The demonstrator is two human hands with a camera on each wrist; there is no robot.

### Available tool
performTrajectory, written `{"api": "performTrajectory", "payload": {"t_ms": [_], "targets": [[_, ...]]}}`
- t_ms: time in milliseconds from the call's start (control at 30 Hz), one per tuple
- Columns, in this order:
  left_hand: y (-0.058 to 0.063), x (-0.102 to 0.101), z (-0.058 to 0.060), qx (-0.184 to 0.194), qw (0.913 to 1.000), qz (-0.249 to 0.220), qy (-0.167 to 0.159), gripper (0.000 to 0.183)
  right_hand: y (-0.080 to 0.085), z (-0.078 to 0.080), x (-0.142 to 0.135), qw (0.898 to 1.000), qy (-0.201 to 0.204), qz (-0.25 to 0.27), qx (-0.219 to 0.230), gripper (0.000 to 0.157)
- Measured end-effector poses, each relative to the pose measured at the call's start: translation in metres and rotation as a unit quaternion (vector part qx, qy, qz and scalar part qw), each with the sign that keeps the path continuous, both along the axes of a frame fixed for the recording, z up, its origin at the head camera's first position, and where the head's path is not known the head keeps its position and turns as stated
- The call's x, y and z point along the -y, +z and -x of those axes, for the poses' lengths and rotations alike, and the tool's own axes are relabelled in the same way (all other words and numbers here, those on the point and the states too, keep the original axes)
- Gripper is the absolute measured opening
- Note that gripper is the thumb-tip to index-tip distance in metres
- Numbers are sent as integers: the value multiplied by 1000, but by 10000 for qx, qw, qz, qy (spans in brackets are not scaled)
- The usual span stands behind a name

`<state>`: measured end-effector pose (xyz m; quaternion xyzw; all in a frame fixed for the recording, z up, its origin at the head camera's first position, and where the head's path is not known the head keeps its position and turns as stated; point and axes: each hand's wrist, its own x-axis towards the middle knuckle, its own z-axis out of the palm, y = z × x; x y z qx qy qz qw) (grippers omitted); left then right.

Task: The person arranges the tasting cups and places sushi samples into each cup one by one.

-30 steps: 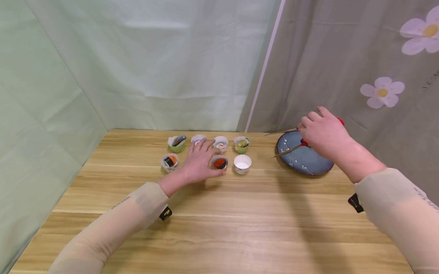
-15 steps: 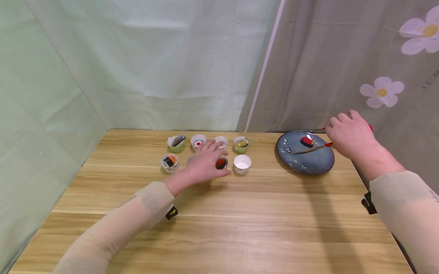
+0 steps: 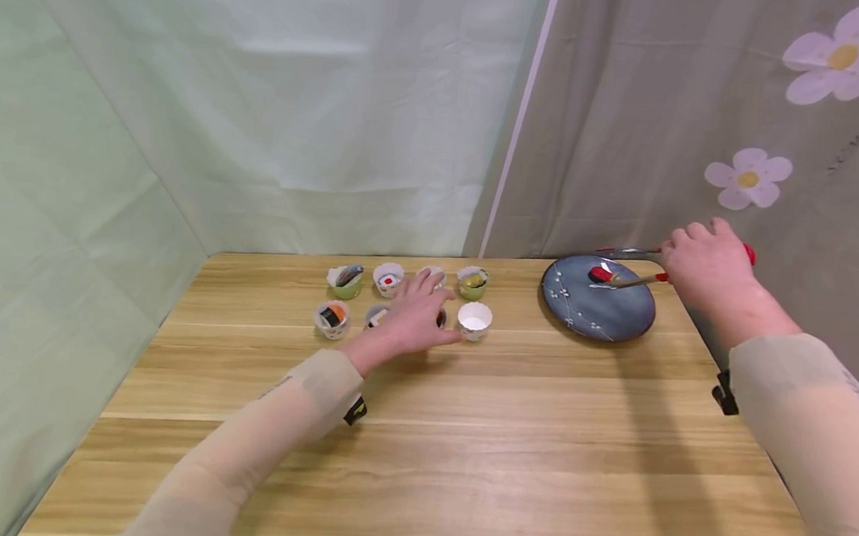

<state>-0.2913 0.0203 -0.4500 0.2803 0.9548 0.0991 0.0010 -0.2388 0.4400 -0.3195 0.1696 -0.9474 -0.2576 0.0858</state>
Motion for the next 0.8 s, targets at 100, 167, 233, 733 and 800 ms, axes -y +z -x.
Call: {"api": "performTrajectory", "payload": {"t_ms": [100,167,233,733,800], "targets": [[-1,-4,2,52,10000,-60,-1,84,0,1,-3,9994,-298,4,183,25],[-2,-7,3,86,9999,-87,4,85,0,2,-5,9984,-475,3,310,24],[-2,-10,3,83,10000,-43,33,86,-1,3,-7,9973,-601,12,424,20],[-11,-22,9,125,9996,-80,226,88,-20,16,-12,9941,-853,332,574,5],[-12,-22,9,132,9996,-93,236,89,-21,17,-11,9932,-911,335,636,5]]}}
